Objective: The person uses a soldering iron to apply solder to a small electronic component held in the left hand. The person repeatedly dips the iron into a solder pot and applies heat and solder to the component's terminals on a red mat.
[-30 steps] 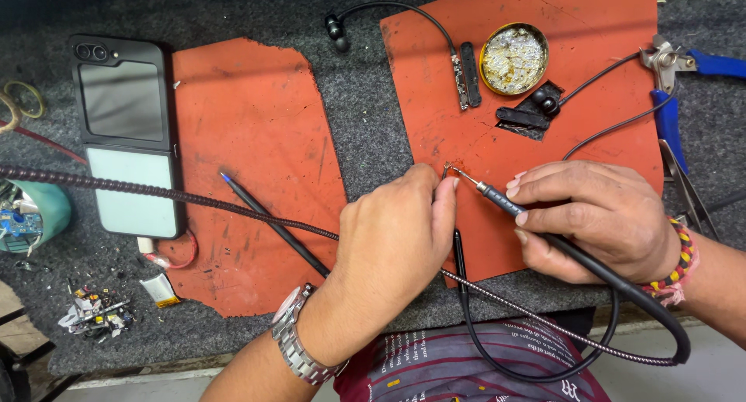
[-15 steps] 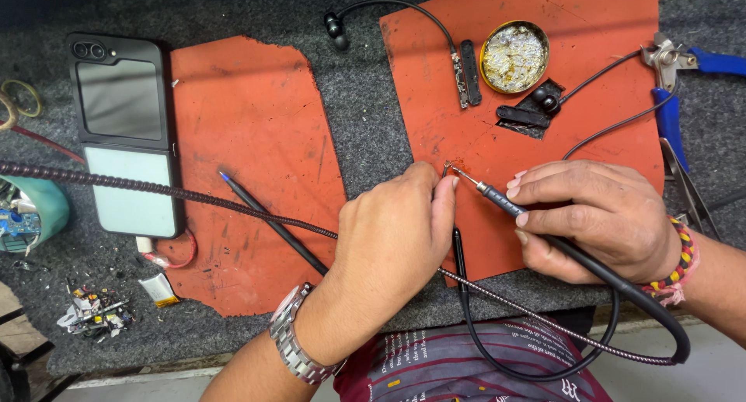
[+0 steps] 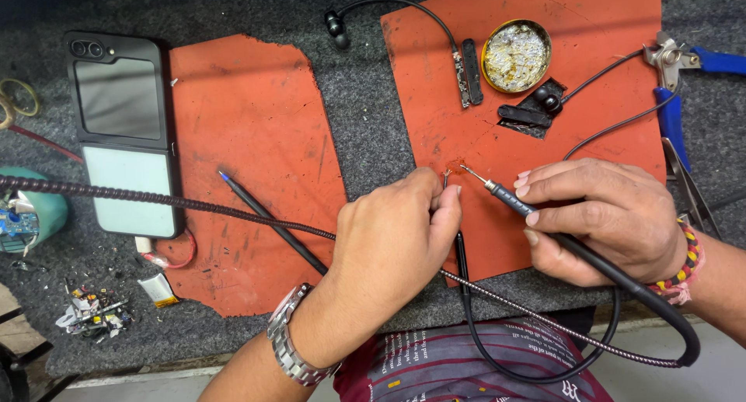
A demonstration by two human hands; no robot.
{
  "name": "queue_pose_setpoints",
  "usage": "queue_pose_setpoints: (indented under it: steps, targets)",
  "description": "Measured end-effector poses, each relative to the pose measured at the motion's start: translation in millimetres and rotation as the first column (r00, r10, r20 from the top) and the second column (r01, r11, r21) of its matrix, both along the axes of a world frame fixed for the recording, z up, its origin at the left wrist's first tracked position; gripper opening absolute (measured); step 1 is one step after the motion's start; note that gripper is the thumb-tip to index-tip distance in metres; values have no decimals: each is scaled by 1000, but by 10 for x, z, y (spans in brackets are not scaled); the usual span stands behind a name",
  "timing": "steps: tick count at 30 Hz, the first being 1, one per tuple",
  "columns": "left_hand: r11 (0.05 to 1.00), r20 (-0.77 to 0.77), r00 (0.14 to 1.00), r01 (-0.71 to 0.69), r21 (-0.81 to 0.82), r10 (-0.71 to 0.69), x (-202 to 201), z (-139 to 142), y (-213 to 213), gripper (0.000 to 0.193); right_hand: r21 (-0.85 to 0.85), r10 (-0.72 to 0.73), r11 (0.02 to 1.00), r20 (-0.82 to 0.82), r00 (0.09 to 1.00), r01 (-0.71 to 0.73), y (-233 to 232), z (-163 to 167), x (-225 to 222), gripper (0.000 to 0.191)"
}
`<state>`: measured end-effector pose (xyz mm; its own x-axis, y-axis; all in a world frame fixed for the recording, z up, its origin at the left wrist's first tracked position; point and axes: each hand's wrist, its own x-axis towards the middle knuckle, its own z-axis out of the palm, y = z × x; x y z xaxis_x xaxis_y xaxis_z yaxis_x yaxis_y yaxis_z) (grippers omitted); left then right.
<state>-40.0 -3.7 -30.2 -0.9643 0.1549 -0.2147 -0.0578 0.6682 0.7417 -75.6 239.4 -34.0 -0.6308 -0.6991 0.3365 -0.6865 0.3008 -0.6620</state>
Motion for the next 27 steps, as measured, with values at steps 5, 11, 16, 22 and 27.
queue_pose_setpoints:
  steps: [5,11,16,22,27]
  targets:
    - [999,27,999,22,-24,-22,-15,-10,6,28,16,4,1000,-12,1000,-4,-24,-11,-2,20]
    - [997,31,999,37,-67,-35,-25,-22,16,29,33,12,999,-46,999,-10,-46,-15,-7,19]
    - [997,23,999,39,-65,-38,-33,-15,11,29,40,17,999,-48,999,-16,-60,-14,-10,19]
    - [996,20,999,41,-75,-40,-43,-18,15,30,62,24,998,-49,999,-21,-53,-7,-18,20]
    - [996,23,999,44,-73,-42,-33,-8,12,30,68,-2,998,-68,998,6,-56,-7,5,19]
